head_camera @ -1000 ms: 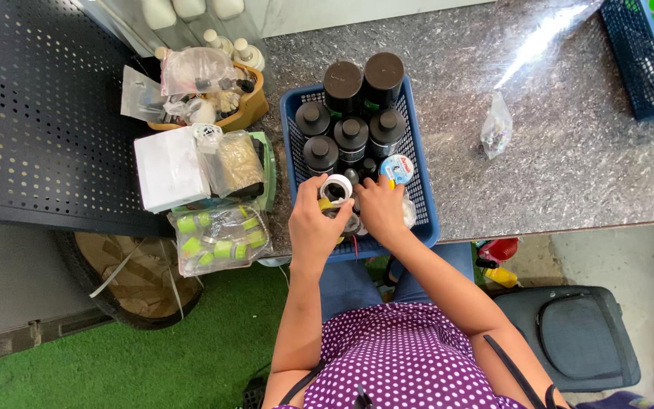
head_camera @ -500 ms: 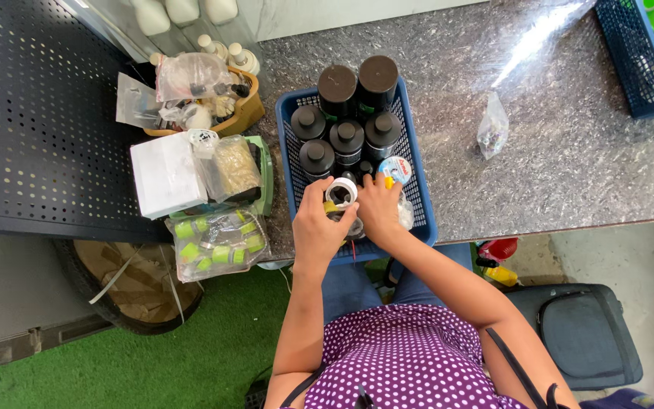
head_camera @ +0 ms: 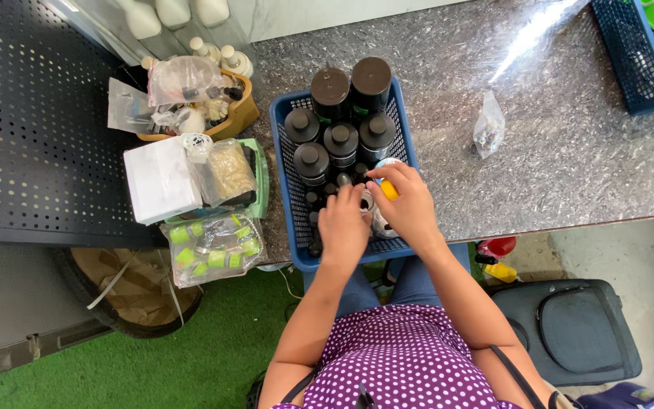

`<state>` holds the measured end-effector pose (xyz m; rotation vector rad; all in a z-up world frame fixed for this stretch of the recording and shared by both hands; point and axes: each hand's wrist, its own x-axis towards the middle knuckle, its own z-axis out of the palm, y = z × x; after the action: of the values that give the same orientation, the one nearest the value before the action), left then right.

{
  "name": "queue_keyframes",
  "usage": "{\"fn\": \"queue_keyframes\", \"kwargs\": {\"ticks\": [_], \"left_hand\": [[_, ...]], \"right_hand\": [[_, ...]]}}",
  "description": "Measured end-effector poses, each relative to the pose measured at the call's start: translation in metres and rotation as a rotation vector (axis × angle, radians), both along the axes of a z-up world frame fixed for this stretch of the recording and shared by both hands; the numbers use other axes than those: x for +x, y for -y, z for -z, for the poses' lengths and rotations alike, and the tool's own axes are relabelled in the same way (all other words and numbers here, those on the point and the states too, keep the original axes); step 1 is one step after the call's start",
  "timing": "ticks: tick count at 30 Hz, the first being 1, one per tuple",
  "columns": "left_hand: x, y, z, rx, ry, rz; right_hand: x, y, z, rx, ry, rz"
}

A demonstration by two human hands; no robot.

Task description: The person cleans cylindrical parts with a cloth, wraps thread seal tape around the threaded fittings by hand, and connects the components together.

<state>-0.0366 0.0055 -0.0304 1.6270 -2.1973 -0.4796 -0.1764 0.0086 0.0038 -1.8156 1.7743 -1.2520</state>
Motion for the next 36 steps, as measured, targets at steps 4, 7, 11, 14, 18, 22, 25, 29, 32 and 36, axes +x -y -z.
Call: {"fn": "queue_keyframes", "kwargs": {"ticks": [4,7,11,14,18,22,25,29,32,36], "left_hand": [[-0.021,0.009,0.043,-0.056,0.232,-0.027],[-0.030,0.016,0.059,0.010,0.409,0.012],[-0.023,0.013,0.041,0.055,0.411,0.052],[-0.002,0.011,0.003,-0.096,0.073,0.031],[0.013,0.001,-0.060,-0.085,-0.386,-0.009],[-0.005,-0.016,-0.093,-0.447,-0.691,0.110],[-0.024,-0.020,-0.087,-0.718,-0.479,0.063],[0.001,-0.004,-0.062,-0.439,-0.703,-0.079],[0.018,0.001,-0.054,-0.296,-0.783,-0.230],[0.009,-0.020,-0.057,-0.549,-0.865,-0.093]], "right_hand": [[-0.004,0.001,-0.006,0.030,0.234,-0.114],[-0.002,-0.001,-0.009,0.169,0.333,-0.091],[-0.004,-0.001,-0.003,0.150,0.328,-0.131],[-0.007,0.000,0.012,0.119,0.365,-0.085],[-0.013,0.001,0.048,0.240,0.978,-0.088],[0.000,0.003,0.107,0.135,0.979,-0.106],[0.024,0.000,0.132,0.459,2.063,-0.269],[0.040,-0.041,0.096,0.253,1.553,-0.344],[0.035,-0.057,0.061,0.235,1.216,-0.306],[0.031,-0.045,0.055,-0.035,1.219,-0.147]]}}
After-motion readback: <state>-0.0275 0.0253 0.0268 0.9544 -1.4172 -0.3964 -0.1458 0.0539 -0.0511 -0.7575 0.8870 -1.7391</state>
